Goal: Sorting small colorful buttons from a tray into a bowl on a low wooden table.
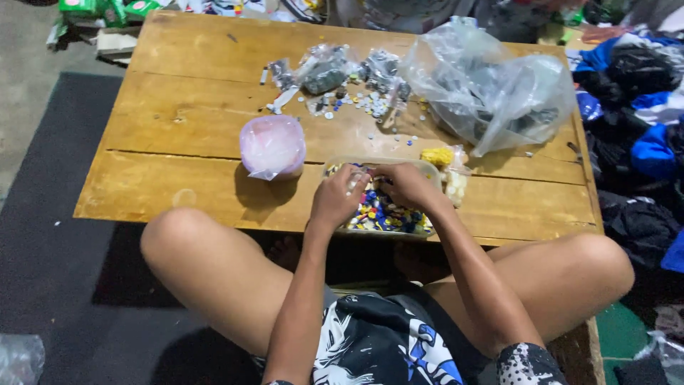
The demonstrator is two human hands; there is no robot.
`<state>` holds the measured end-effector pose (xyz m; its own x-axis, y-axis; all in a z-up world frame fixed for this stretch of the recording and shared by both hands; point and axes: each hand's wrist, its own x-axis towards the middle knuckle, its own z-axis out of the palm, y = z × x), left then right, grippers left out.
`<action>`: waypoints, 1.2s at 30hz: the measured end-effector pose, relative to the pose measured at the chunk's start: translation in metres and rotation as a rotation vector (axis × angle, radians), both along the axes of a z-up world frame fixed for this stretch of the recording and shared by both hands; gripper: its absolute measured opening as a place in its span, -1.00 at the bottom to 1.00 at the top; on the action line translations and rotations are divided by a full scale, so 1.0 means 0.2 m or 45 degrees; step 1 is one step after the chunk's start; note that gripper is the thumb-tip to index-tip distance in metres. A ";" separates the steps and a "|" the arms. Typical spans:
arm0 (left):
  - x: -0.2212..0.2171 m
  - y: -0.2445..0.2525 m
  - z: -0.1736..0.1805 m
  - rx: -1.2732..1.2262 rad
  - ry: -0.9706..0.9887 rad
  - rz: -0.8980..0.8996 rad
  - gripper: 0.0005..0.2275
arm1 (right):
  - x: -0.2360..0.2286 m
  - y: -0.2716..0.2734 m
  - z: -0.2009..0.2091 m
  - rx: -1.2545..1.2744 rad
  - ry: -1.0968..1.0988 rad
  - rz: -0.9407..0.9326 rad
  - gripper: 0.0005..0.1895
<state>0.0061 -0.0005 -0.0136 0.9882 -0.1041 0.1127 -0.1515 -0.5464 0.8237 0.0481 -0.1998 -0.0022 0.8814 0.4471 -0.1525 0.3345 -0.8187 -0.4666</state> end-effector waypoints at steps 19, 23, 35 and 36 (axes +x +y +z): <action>0.02 -0.05 0.08 0.015 0.115 0.044 -0.64 | -0.17 -0.22 0.11 1.104 0.533 -0.688 -0.80; -0.02 -0.03 0.10 0.135 0.156 -0.062 -0.65 | -0.18 -0.19 0.16 1.127 0.533 -0.600 -0.79; -0.10 -0.03 0.04 0.250 0.002 -0.286 -0.72 | -0.18 -0.28 -0.01 0.569 -0.155 -0.100 -0.76; -0.08 -0.05 0.03 0.255 -0.023 -0.252 -0.73 | -0.13 -0.26 0.01 0.600 -0.227 0.004 -0.70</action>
